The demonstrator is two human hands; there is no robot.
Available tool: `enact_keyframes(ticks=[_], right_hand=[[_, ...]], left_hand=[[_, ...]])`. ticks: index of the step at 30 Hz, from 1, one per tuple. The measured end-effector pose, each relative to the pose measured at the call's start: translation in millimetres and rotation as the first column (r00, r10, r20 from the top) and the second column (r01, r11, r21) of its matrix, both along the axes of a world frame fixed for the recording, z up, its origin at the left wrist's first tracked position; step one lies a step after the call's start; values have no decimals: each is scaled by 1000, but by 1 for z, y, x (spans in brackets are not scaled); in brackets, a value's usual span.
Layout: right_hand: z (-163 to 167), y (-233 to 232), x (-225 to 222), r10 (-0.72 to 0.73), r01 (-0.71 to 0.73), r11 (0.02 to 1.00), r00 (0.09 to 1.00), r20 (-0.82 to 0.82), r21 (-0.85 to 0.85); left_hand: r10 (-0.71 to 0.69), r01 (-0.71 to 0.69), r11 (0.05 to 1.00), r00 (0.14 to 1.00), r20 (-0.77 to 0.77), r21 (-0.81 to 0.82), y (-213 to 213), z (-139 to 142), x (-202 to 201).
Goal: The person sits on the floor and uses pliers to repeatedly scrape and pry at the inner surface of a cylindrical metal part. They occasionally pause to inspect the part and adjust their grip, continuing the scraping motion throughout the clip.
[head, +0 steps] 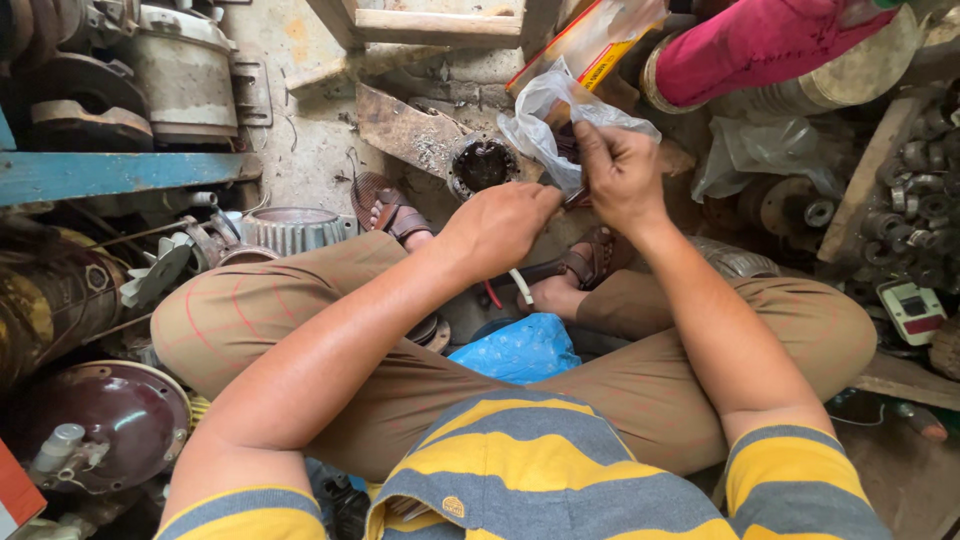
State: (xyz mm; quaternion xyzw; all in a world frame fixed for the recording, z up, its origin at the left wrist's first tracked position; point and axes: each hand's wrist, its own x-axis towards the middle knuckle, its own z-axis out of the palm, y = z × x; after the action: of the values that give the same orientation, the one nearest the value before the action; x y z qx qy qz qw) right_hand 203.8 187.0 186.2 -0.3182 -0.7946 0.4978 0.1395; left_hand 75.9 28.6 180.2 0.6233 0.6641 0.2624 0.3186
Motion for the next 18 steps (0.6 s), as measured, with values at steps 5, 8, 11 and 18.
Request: enact_keyframes(ticks=[5, 8, 11, 18], right_hand=[[-1, -8, 3, 91, -54, 975, 982, -166, 215], [16, -10, -1, 79, -48, 983, 982, -172, 178], [41, -8, -2, 282, -122, 831, 934, -221, 542], [65, 3, 22, 578, -406, 282, 795, 184, 870]], left_hand=[[83, -104, 994, 892, 444, 25, 3, 3, -13], [5, 39, 995, 889, 458, -87, 5, -5, -7], [218, 69, 929, 692, 688, -364, 6, -11, -6], [258, -24, 936, 724, 639, -351, 1, 13, 3]])
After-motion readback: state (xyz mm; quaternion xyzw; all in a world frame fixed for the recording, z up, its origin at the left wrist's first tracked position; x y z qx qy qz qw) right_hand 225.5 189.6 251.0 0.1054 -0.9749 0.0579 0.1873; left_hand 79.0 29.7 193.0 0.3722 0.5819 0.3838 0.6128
